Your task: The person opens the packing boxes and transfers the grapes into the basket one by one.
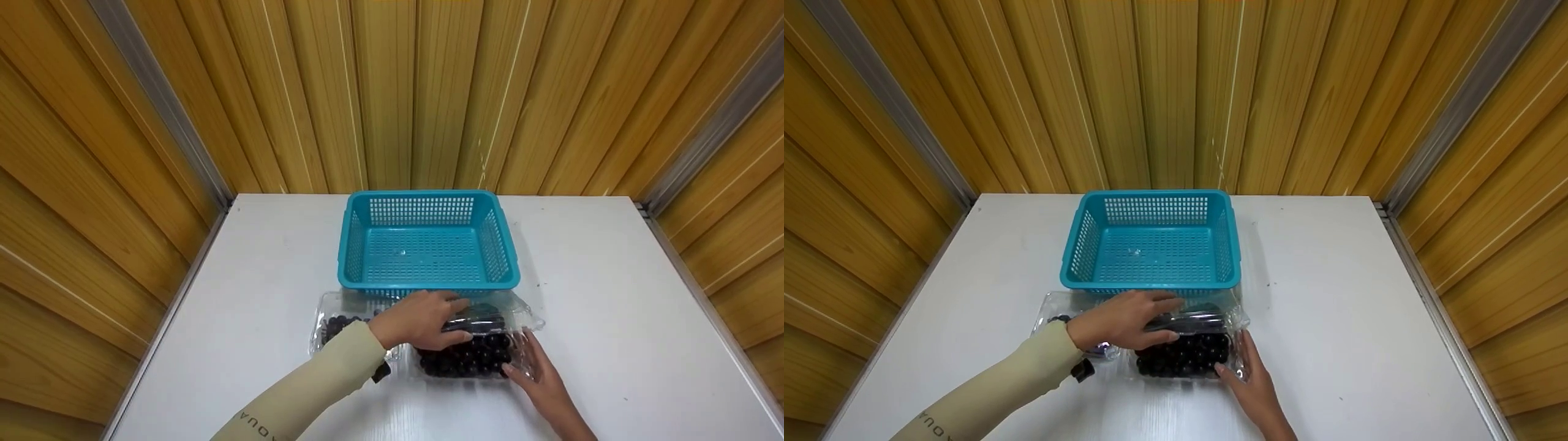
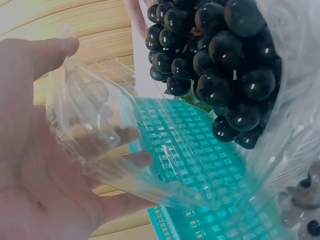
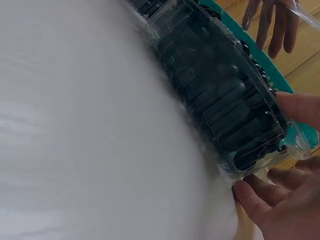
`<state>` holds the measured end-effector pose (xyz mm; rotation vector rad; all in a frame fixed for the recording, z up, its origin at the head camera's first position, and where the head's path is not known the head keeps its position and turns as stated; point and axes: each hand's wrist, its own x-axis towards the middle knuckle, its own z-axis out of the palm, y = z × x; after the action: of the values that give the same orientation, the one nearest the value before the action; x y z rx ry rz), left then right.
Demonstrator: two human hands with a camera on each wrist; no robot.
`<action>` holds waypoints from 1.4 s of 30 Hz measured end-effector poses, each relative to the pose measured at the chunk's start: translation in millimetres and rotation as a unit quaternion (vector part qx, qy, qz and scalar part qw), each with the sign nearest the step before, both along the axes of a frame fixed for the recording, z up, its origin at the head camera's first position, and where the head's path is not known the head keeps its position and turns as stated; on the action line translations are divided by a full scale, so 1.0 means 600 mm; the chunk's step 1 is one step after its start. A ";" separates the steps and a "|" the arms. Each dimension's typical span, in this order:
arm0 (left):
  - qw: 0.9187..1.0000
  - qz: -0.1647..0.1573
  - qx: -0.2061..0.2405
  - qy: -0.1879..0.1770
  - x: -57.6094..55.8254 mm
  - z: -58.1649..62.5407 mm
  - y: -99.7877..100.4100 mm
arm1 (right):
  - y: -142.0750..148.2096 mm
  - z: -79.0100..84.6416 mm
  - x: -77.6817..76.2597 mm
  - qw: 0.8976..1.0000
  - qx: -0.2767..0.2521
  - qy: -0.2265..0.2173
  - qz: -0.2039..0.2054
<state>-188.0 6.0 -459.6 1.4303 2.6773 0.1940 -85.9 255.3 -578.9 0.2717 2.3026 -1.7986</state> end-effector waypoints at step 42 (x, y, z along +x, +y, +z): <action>0.993 0.033 0.023 -0.112 -0.029 0.045 0.002 | 0.013 -0.004 0.015 1.000 -0.029 0.007 0.006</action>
<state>-205.2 7.4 -432.6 1.2497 2.5527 0.4006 -76.9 263.4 -581.2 0.2366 2.2524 -1.8620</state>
